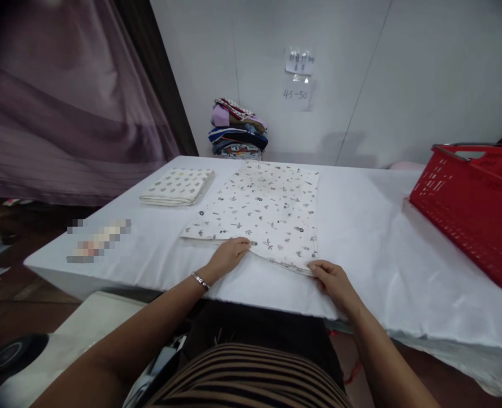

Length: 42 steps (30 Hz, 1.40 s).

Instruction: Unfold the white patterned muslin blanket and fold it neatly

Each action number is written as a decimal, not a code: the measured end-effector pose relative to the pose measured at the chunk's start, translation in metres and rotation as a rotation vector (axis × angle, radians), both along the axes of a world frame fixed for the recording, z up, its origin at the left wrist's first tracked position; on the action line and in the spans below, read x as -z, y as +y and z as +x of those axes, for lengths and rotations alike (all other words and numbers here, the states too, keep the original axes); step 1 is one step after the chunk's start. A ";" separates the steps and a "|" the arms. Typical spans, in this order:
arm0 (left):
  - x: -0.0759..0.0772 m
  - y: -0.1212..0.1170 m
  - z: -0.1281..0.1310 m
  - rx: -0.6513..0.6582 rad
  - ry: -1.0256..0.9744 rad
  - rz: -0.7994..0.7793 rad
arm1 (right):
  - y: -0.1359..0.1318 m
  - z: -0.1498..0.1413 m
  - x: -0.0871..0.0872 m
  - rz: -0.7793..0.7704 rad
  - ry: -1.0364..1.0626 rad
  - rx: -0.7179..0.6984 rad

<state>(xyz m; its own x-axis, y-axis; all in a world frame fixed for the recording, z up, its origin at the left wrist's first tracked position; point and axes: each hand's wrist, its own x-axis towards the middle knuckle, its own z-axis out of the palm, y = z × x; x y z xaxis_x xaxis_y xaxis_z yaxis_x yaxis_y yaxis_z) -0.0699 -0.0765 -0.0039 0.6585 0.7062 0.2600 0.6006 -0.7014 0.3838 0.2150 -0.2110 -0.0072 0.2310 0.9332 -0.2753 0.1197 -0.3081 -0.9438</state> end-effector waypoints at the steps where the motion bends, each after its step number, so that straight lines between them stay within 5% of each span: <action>1: 0.001 0.000 -0.002 0.008 0.012 0.009 | 0.000 0.000 0.001 0.005 -0.007 0.001; 9: 0.003 -0.003 0.000 -0.094 -0.071 0.092 | 0.001 0.002 0.003 -0.019 0.030 0.026; 19: -0.004 -0.005 -0.004 0.077 0.110 0.048 | 0.002 0.003 0.003 -0.050 0.040 0.034; 37: -0.001 0.004 0.001 0.084 0.170 0.136 | 0.003 0.000 -0.003 -0.067 0.087 0.033; 42: 0.004 0.006 0.003 0.046 0.212 0.275 | 0.003 0.002 -0.001 -0.055 0.070 0.013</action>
<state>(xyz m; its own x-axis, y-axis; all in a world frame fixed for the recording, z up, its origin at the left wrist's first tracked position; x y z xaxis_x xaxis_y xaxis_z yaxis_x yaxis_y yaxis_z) -0.0666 -0.0703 -0.0078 0.7479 0.5970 0.2904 0.6119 -0.7895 0.0472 0.2169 -0.2082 -0.0065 0.2216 0.9132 -0.3420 0.0496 -0.3608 -0.9313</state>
